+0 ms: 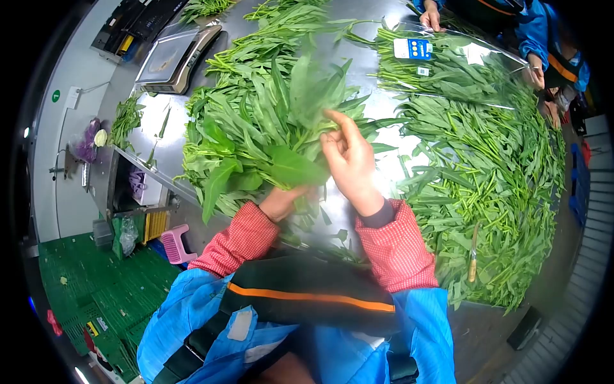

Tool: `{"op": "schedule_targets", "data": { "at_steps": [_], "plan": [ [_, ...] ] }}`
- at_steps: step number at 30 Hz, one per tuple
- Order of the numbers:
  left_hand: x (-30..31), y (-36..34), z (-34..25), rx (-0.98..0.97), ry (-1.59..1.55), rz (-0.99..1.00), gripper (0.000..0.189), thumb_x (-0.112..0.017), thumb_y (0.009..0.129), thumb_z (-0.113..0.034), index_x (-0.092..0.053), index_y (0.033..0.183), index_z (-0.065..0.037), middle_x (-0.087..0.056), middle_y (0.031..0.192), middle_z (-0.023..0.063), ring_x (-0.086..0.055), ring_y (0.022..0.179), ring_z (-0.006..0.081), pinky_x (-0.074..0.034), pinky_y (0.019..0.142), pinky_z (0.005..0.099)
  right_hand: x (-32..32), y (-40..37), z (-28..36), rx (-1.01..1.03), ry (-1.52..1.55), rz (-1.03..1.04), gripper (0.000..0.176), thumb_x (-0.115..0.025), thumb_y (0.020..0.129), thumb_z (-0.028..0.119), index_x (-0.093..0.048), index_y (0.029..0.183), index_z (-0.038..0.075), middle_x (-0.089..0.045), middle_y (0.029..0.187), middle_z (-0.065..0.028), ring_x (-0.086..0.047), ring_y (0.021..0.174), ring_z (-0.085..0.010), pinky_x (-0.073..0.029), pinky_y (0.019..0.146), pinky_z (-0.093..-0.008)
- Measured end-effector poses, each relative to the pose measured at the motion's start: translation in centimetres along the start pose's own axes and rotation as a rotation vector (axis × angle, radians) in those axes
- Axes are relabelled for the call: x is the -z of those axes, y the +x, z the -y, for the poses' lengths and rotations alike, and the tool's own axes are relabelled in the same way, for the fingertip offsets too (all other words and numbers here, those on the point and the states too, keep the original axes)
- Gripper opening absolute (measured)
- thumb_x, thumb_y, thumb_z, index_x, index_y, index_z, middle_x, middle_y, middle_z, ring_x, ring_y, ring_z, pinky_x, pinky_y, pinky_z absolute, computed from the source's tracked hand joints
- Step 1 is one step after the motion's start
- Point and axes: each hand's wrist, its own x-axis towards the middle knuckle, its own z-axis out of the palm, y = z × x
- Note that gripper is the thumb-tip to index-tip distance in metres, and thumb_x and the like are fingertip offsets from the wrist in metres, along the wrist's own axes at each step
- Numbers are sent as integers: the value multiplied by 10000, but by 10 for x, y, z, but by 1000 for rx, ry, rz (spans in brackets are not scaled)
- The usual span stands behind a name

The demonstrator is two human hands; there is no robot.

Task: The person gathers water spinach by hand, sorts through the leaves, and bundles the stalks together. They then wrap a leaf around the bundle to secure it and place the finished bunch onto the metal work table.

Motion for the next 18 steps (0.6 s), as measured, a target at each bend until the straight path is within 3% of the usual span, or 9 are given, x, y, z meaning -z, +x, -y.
{"op": "schedule_targets", "data": {
  "at_steps": [3, 4, 7, 9, 11, 14, 17, 18],
  "plan": [
    [2, 2, 2, -5, 48, -19, 359, -605, 921, -99, -502, 1259, -41, -577, 1151, 60, -581, 993, 159, -512, 830, 322, 2, -4, 11, 118, -41, -72, 439, -625, 849, 18, -518, 1273, 56, -507, 721, 34, -426, 585, -32, -378, 542, -198],
    [7, 4, 7, -7, 74, -18, 365, -606, 920, -100, -500, 1264, -39, -577, 1156, 61, -580, 1000, 159, -508, 835, 318, 3, -8, 23, 120, -73, -60, 459, -599, 873, -1, -461, 1310, 26, -458, 760, 29, -424, 654, -41, -351, 591, -185],
    [-1, 4, 7, -26, 45, -55, 293, -600, 900, -75, -539, 1184, -36, -593, 1052, 50, -582, 928, 148, -491, 798, 296, 5, -15, 39, 377, -253, -100, 310, -625, 839, -35, -592, 1145, 4, -549, 761, -11, -493, 633, -70, -413, 578, -214],
    [-7, 3, 5, -50, 42, -82, 269, -603, 884, -56, -557, 1148, -29, -603, 1007, 48, -583, 898, 141, -486, 778, 289, 4, -10, 46, 533, -247, -16, 183, -637, 813, -50, -650, 989, -3, -579, 734, -61, -516, 606, -125, -420, 561, -243],
    [-10, 4, 4, -82, 89, -100, 297, -614, 873, -45, -553, 1162, -17, -608, 1025, 54, -583, 918, 140, -492, 778, 295, -2, -7, 43, 468, -307, -3, 199, -670, 787, -25, -652, 983, 5, -555, 711, -65, -509, 590, -140, -407, 544, -257],
    [-17, 2, -10, -304, 379, -79, 325, -634, 863, -34, -540, 1173, -2, -604, 1037, 60, -578, 935, 146, -498, 761, 287, -7, -3, 38, 307, -405, -13, 210, -710, 771, 40, -657, 972, 17, -524, 697, -58, -504, 581, -158, -408, 536, -273],
    [-3, 4, -4, -179, 611, -62, 362, -649, 854, -30, -521, 1192, -4, -582, 1089, 61, -572, 939, 147, -507, 743, 278, -9, -2, 26, 275, -503, -36, 219, -733, 757, 96, -665, 957, 38, -508, 694, -65, -500, 571, -183, -415, 535, -292],
    [-5, 4, -3, -270, 656, -88, 355, -655, 853, -41, -527, 1182, -5, -582, 1085, 62, -575, 929, 146, -511, 732, 279, -10, -1, 21, 308, -487, -59, 205, -743, 756, 138, -674, 931, 57, -512, 703, -74, -510, 575, -207, -417, 534, -307]
  ]
}}
